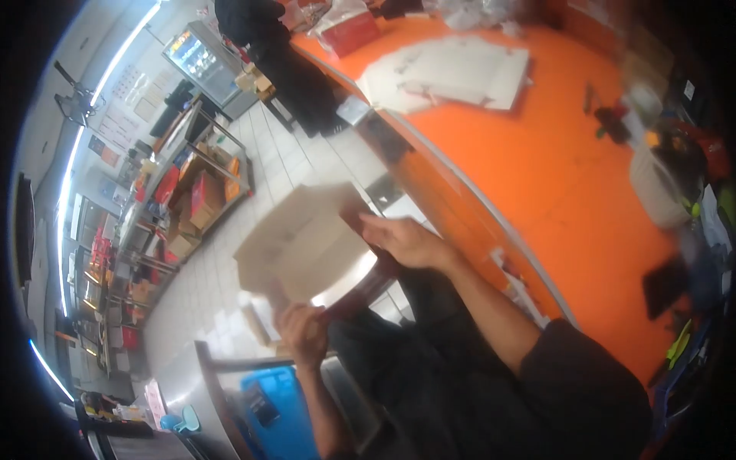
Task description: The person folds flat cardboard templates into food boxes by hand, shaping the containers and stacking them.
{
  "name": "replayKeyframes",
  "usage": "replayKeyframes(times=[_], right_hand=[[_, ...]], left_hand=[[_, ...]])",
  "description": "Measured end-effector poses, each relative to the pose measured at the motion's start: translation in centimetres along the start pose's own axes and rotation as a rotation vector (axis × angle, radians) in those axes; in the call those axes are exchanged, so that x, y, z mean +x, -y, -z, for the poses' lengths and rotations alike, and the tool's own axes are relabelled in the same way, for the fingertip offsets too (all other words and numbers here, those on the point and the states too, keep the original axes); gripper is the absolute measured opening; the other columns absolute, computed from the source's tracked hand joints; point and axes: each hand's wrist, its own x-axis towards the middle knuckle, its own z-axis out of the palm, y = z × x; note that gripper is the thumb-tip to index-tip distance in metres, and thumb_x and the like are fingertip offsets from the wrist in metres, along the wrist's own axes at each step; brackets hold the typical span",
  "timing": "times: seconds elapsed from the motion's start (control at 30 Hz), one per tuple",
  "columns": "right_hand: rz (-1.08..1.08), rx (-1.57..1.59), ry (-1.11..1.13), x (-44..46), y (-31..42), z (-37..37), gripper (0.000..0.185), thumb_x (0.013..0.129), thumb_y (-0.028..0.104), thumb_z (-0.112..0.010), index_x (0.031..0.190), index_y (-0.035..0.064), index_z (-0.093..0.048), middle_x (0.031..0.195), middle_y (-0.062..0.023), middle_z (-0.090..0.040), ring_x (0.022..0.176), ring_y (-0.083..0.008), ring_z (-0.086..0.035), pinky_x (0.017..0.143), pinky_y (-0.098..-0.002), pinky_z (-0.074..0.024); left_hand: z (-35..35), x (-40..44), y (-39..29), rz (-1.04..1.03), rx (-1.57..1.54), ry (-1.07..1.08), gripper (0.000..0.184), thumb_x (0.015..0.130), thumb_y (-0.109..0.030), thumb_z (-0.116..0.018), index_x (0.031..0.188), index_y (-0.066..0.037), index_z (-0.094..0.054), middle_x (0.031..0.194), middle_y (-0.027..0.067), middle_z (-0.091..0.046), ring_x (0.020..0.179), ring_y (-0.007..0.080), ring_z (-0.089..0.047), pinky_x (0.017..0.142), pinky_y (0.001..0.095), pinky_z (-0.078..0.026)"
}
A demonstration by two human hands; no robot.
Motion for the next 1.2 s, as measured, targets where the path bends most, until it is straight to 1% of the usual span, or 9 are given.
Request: replayKeyframes(times=[0.07,0.23,0.4,0.47,0.67,0.8,0.9,1.13,1.2], right_hand=[[0.194,-0.112,-0.222,2.3,2.7,2.4,0.036,0.098,0.020,-0.060,0.128,-0.0002,-0.060,0.111,-0.0151,-0.071,0.097,-0.0167,-0.069,0.086,-0.0293,-0.0525],[0.173,-0.518,-0.553,8.9,10.0,12.6,0.037,0.085,0.014,-0.070,0.120,0.0010,-0.066,0.105,-0.0144,-0.072,0.095,-0.0220,-0.069,0.083,-0.0328,-0.0537],[-0.707,-1.114,-0.056,17.6,5.0,25.1,0.061,0.065,0.015,-0.084,0.121,0.0047,-0.065,0.119,-0.0155,-0.067,0.105,-0.0303,-0.066,0.086,-0.0425,-0.0545],[-0.691,-1.239,0.014,15.5,3.6,26.5,0.047,0.066,0.019,-0.083,0.110,0.0057,-0.071,0.112,-0.0159,-0.069,0.100,-0.0303,-0.068,0.082,-0.0428,-0.0545],[-0.143,-1.122,-0.135,10.9,3.9,30.3,0.023,0.081,0.017,-0.061,0.093,0.0026,-0.073,0.089,-0.0211,-0.071,0.084,-0.0299,-0.068,0.075,-0.0417,-0.0522],[-0.207,-1.045,-0.344,9.9,3.3,28.6,0.022,0.083,0.016,-0.059,0.095,0.0027,-0.072,0.093,-0.0235,-0.069,0.088,-0.0354,-0.068,0.077,-0.0457,-0.0523],[-0.207,-1.065,-1.065,11.4,3.5,28.0,0.026,0.088,0.010,-0.051,0.109,0.0027,-0.064,0.101,-0.0242,-0.068,0.098,-0.0401,-0.066,0.085,-0.0488,-0.0527],[0.438,-0.870,-1.056,10.6,21.6,17.6,0.018,0.093,0.008,-0.051,0.110,0.0012,-0.055,0.090,-0.0263,-0.067,0.087,-0.0453,-0.065,0.073,-0.0539,-0.0511],[0.572,-0.902,-0.923,10.7,24.5,12.6,0.024,0.092,0.007,-0.054,0.115,0.0042,-0.056,0.087,-0.0229,-0.068,0.081,-0.0416,-0.067,0.070,-0.0504,-0.0536]], left_hand=[[1.1,0.9,-1.4,0.061,0.018,0.086,0.018,0.073,-0.013,-0.081,0.088,-0.014,-0.071,0.083,0.0014,-0.067,0.092,0.0198,-0.063,0.112,0.0476,-0.028],[1.6,2.2,-3.4,0.030,-0.015,0.028,0.018,0.074,-0.012,-0.080,0.091,-0.013,-0.072,0.086,0.0013,-0.069,0.093,0.0195,-0.063,0.113,0.0482,-0.027],[3.6,2.3,-4.6,0.077,-0.183,-0.040,0.020,0.074,-0.004,-0.078,0.093,-0.010,-0.074,0.086,0.0031,-0.070,0.092,0.0224,-0.064,0.111,0.0494,-0.032],[4.2,1.2,-3.9,0.132,-0.316,-0.047,0.020,0.074,-0.002,-0.077,0.092,-0.009,-0.074,0.086,0.0040,-0.070,0.092,0.0229,-0.065,0.109,0.0492,-0.035],[6.1,-0.6,-2.0,0.311,-0.639,-0.017,0.011,0.079,-0.003,-0.073,0.090,-0.004,-0.073,0.087,0.0069,-0.072,0.090,0.0233,-0.065,0.103,0.0471,-0.042],[6.4,-0.8,-1.5,0.300,-0.695,-0.056,0.010,0.080,-0.002,-0.072,0.091,-0.003,-0.072,0.086,0.0068,-0.072,0.091,0.0234,-0.065,0.101,0.0463,-0.044],[6.3,-0.5,-1.9,0.307,-0.753,-0.091,0.009,0.080,-0.002,-0.071,0.090,-0.002,-0.072,0.085,0.0060,-0.072,0.090,0.0225,-0.064,0.101,0.0463,-0.044],[6.1,2.0,-2.5,0.252,-0.928,-0.382,0.017,0.091,-0.015,-0.066,0.098,0.000,-0.067,0.099,0.0137,-0.069,0.094,0.0244,-0.062,0.098,0.0448,-0.046],[6.0,2.9,-2.0,0.262,-0.900,-0.418,0.046,0.095,-0.036,-0.061,0.125,-0.002,-0.052,0.122,0.0218,-0.059,0.109,0.0315,-0.061,0.098,0.0475,-0.049]])
